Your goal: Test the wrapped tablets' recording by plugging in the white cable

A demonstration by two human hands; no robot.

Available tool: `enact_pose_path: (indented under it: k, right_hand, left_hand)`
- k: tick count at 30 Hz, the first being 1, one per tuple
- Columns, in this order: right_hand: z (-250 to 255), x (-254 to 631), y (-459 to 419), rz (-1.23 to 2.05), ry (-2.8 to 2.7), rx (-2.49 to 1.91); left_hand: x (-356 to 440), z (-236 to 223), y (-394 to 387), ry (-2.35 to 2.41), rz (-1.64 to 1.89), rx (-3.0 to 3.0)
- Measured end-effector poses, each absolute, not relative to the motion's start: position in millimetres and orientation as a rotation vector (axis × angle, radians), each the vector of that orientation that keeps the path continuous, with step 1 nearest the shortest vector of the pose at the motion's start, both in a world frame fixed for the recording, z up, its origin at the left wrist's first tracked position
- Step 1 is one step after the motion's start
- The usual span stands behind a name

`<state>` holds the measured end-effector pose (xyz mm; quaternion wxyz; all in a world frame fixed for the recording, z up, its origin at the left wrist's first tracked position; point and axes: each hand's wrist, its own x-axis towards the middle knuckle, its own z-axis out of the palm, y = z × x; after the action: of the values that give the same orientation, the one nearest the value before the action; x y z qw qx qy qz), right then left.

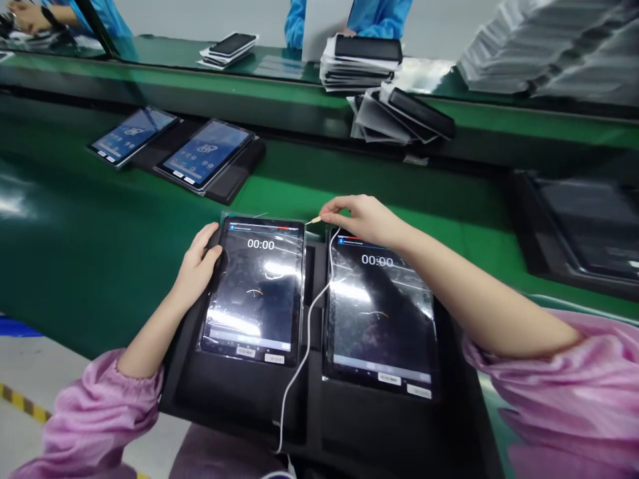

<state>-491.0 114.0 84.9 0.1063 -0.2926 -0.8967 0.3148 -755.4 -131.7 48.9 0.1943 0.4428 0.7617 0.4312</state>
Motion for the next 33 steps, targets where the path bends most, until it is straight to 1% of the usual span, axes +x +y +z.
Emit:
enact_pose_path:
  k: [8,15,23,28,33]
  right_hand:
    - [74,-490,123,1.04,-2.598,-0.808]
    - [73,-489,121,1.201,-2.551,-0.787]
    - [76,-490,126,1.318,-2.585,-0.723]
    - [75,-495,124,1.393,-2.56,-0.797]
    - [76,-496,116,1.455,-2.503,-0.825]
  left_hand:
    - [-755,49,-135,2.12,1.129,1.211]
    - [-756,48,-135,2.075,1.069,1.238]
    - [-757,50,-132,1.996,1.164,1.149]
    - [-760,50,-130,1.931,1.24,1.098]
    - [-760,54,-132,1.916,1.222,1.103]
